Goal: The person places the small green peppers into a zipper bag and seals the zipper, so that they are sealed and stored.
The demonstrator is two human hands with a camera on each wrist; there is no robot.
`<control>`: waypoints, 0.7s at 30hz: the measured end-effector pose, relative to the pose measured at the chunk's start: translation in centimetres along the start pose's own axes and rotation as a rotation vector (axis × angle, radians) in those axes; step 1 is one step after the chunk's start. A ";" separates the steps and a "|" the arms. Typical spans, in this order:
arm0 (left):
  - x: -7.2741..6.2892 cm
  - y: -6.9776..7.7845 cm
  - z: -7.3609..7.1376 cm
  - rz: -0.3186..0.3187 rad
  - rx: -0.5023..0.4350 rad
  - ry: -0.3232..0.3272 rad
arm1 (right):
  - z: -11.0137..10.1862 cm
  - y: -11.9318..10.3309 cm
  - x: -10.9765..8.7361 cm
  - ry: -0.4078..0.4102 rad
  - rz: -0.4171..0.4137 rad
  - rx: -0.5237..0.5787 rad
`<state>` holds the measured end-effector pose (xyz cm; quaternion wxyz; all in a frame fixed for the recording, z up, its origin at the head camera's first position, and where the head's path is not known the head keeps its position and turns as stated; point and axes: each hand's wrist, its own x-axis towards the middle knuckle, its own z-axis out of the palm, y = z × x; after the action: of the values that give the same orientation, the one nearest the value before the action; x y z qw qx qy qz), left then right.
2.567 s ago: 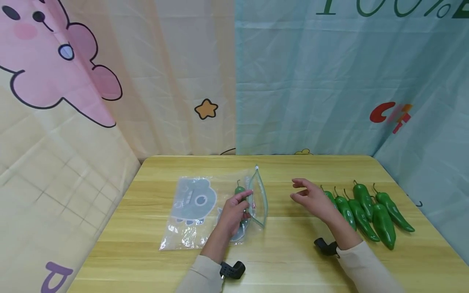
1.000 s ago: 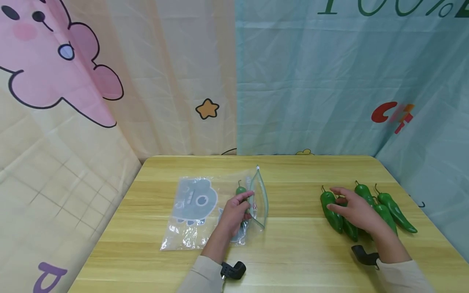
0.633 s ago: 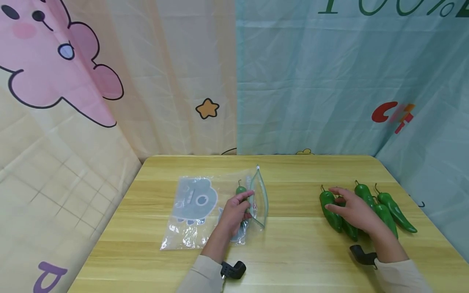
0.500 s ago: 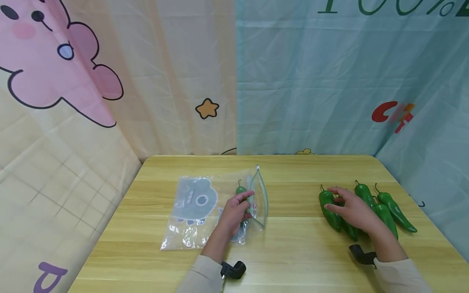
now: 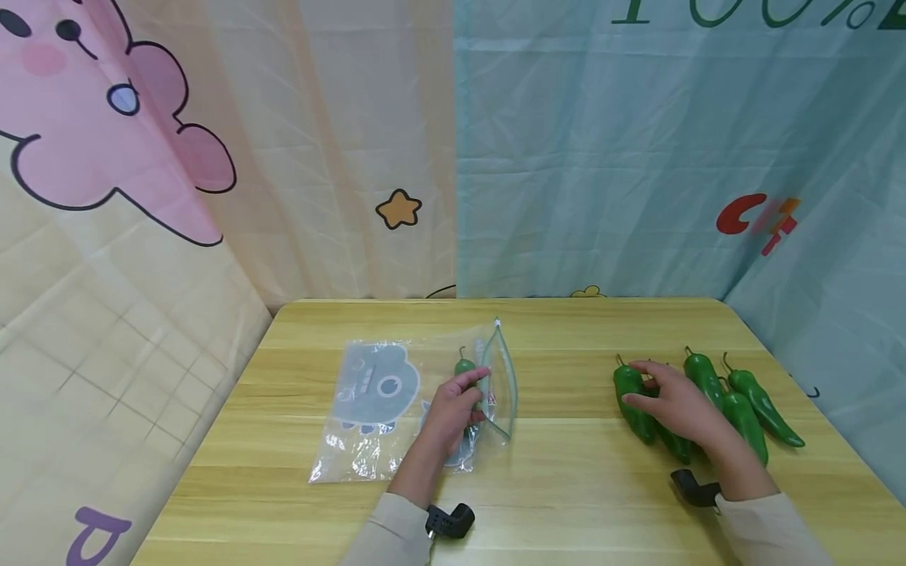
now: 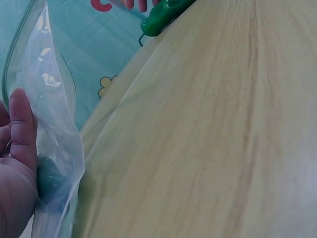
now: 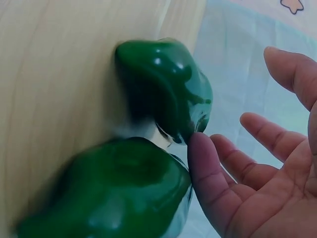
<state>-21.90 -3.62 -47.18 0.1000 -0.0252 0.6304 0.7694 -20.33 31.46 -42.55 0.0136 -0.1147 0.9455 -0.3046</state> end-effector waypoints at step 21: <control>-0.1 0.2 0.0 -0.015 0.023 0.000 | 1.6 -0.5 0.9 -0.019 -0.034 -0.008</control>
<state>-21.83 -3.66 -46.92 0.1059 -0.0287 0.6391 0.7612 -20.92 29.98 -43.54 0.0171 -0.1336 0.9445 -0.2998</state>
